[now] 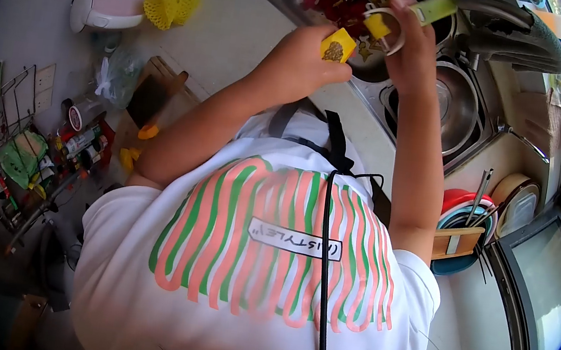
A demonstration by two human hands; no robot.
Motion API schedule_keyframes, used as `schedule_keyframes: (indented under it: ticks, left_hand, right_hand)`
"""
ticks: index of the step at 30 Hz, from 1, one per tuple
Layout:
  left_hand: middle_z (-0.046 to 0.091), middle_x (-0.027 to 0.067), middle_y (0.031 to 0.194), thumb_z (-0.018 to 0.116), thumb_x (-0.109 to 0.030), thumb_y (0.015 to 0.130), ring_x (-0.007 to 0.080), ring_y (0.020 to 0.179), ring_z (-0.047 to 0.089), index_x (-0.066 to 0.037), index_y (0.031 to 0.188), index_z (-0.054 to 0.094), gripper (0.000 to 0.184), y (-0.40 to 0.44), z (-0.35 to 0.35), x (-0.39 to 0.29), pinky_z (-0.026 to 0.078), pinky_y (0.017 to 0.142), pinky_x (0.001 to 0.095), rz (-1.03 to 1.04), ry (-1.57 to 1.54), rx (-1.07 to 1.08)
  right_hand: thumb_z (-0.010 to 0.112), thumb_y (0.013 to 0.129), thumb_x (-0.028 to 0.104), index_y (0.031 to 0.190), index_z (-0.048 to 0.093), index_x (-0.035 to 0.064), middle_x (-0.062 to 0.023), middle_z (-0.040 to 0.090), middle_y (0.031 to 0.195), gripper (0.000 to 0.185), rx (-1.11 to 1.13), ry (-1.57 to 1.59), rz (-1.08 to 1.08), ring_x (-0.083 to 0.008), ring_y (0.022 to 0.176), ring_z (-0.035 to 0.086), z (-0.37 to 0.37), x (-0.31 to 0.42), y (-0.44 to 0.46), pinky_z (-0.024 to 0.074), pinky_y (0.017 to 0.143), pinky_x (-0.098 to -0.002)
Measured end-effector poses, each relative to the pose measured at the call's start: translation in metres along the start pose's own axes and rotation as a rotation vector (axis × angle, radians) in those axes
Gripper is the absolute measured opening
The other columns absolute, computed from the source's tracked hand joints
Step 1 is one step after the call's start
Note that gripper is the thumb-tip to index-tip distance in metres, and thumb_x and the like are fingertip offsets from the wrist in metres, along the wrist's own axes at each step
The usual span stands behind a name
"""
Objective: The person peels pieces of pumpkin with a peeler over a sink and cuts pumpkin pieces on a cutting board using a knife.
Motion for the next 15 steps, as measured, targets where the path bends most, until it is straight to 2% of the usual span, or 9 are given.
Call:
schedule_keyframes:
  ticks: [2, 3, 4, 6, 9, 11, 14, 15]
  left_hand:
    - [0.060, 0.0015, 0.084, 0.067, -0.014, 0.077, 0.0096, 0.077, 0.055, -0.001, 0.099, 0.060, 0.026, 0.001, 0.008, 0.003, 0.046, 0.073, 0.0263, -0.024, -0.027, 0.028]
    - [0.060, 0.0018, 0.084, 0.068, -0.014, 0.078, 0.0098, 0.078, 0.056, 0.000, 0.100, 0.060, 0.027, 0.002, 0.010, 0.002, 0.046, 0.074, 0.0268, -0.029, -0.042, 0.037]
    - [0.060, 0.0021, 0.085, 0.068, -0.015, 0.078, 0.0101, 0.079, 0.056, 0.000, 0.100, 0.060, 0.028, 0.003, 0.011, 0.000, 0.046, 0.074, 0.0273, -0.033, -0.058, 0.044]
    - [0.061, 0.0028, 0.087, 0.068, -0.016, 0.077, 0.0109, 0.081, 0.057, 0.001, 0.100, 0.060, 0.029, 0.002, 0.011, -0.006, 0.047, 0.076, 0.0280, -0.020, -0.062, 0.036]
    - [0.061, 0.0028, 0.087, 0.067, -0.016, 0.077, 0.0109, 0.080, 0.057, 0.001, 0.100, 0.060, 0.029, -0.003, 0.015, -0.002, 0.047, 0.075, 0.0276, -0.013, -0.079, 0.009]
    - [0.059, 0.0023, 0.085, 0.066, -0.015, 0.077, 0.0100, 0.077, 0.056, 0.000, 0.100, 0.060, 0.029, -0.003, 0.014, -0.001, 0.046, 0.072, 0.0264, -0.001, -0.087, -0.002]
    - [0.056, 0.0004, 0.081, 0.067, -0.015, 0.077, 0.0087, 0.073, 0.052, -0.001, 0.100, 0.060, 0.028, -0.004, 0.013, 0.010, 0.045, 0.069, 0.0241, -0.179, -0.182, 0.035]
    - [0.056, 0.0001, 0.081, 0.067, -0.015, 0.077, 0.0083, 0.072, 0.051, -0.002, 0.101, 0.060, 0.028, -0.009, 0.009, -0.001, 0.044, 0.067, 0.0237, -0.111, -0.160, 0.016]
  right_hand:
    - [0.065, 0.085, 0.016, 0.093, 0.061, 0.0038, -0.0057, 0.067, 0.091, 0.015, 0.122, -0.123, 0.029, -0.0135, 0.085, 0.063, 0.020, -0.012, -0.007, 0.0495, 0.074, -0.0269]
    - [0.064, 0.084, 0.016, 0.092, 0.061, 0.0025, -0.0059, 0.067, 0.091, 0.016, 0.128, -0.282, 0.014, -0.0124, 0.083, 0.062, 0.031, -0.009, -0.013, 0.0491, 0.074, -0.0263]
    - [0.064, 0.084, 0.017, 0.093, 0.062, 0.0015, -0.0059, 0.067, 0.090, 0.018, 0.124, -0.232, 0.000, -0.0123, 0.081, 0.062, 0.034, -0.009, -0.014, 0.0488, 0.074, -0.0258]
    - [0.064, 0.085, 0.018, 0.091, 0.063, 0.0008, -0.0057, 0.067, 0.088, 0.018, 0.160, -0.326, -0.037, -0.0121, 0.080, 0.062, 0.036, -0.003, -0.015, 0.0490, 0.074, -0.0257]
    - [0.064, 0.085, 0.017, 0.089, 0.064, 0.0009, -0.0061, 0.067, 0.087, 0.017, 0.187, -0.300, 0.004, -0.0122, 0.080, 0.063, 0.033, -0.006, -0.014, 0.0493, 0.074, -0.0258]
    - [0.064, 0.085, 0.018, 0.089, 0.065, 0.0014, -0.0054, 0.067, 0.086, 0.017, 0.188, -0.320, -0.013, -0.0119, 0.079, 0.063, 0.030, -0.008, -0.011, 0.0495, 0.073, -0.0261]
    - [0.063, 0.088, 0.019, 0.091, 0.064, 0.0022, -0.0039, 0.065, 0.085, 0.017, 0.088, -0.433, -0.111, -0.0113, 0.077, 0.060, 0.006, -0.013, 0.007, 0.0477, 0.069, -0.0256]
    - [0.063, 0.089, 0.019, 0.092, 0.063, 0.0025, -0.0034, 0.064, 0.085, 0.017, 0.040, -0.483, -0.154, -0.0111, 0.076, 0.059, -0.012, -0.015, 0.020, 0.0468, 0.068, -0.0253]
Point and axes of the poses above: each hand's wrist, its own y-axis towards the middle knuckle, its own z-axis out of the palm, x = y × z, the point moved 6 cm from there along y, towards the middle knuckle
